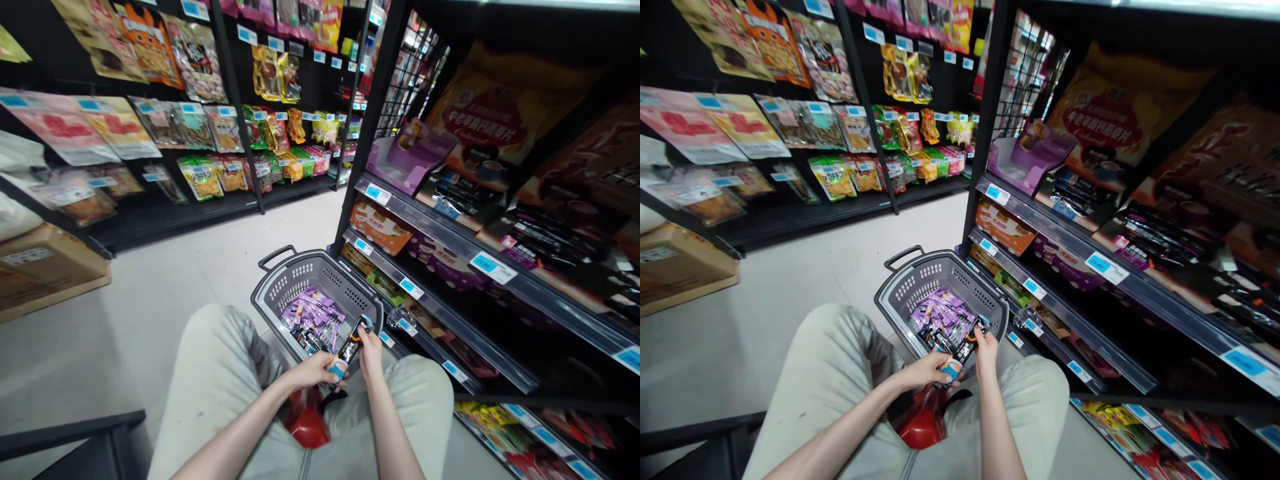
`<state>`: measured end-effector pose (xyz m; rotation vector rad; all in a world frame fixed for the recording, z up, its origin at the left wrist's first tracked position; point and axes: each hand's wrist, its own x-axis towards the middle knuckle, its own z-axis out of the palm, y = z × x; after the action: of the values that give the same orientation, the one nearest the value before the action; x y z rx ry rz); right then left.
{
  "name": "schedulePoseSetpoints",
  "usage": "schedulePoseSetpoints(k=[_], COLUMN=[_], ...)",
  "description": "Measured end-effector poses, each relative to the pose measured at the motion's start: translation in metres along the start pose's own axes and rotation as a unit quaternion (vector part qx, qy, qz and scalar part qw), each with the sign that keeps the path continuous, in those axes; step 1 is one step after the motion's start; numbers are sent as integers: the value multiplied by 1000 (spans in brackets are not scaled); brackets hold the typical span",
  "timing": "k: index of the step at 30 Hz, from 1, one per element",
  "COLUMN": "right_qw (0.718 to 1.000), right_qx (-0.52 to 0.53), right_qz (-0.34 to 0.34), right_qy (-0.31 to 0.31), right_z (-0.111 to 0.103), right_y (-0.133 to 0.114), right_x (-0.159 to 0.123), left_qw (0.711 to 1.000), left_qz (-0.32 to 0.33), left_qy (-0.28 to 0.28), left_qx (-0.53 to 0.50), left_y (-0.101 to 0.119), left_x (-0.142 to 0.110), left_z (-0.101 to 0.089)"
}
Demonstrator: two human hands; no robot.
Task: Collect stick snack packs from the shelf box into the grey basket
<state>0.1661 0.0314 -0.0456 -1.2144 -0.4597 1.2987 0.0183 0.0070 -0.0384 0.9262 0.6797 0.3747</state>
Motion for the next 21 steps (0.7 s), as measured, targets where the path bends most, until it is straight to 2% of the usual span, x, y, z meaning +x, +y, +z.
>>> schedulePoseSetpoints(k=[6,10,14,21], right_qw=[999,999,997,996], right_qx=[24,46,66,72], right_qz=[4,5,13,14], right_qy=[-22,20,46,57], right_z=[-1,-7,-12,-12], right_y=[-1,0,0,-1], right_x=[2,8,11,11], left_qw=[998,994,987,990], left_qz=[-1,-6,28,25], left_qy=[69,108,153,135], left_qx=[1,-1,-41,-42], left_y=[2,3,8,14], left_x=[2,3,3,1], left_z=[0,-2,-3,-2])
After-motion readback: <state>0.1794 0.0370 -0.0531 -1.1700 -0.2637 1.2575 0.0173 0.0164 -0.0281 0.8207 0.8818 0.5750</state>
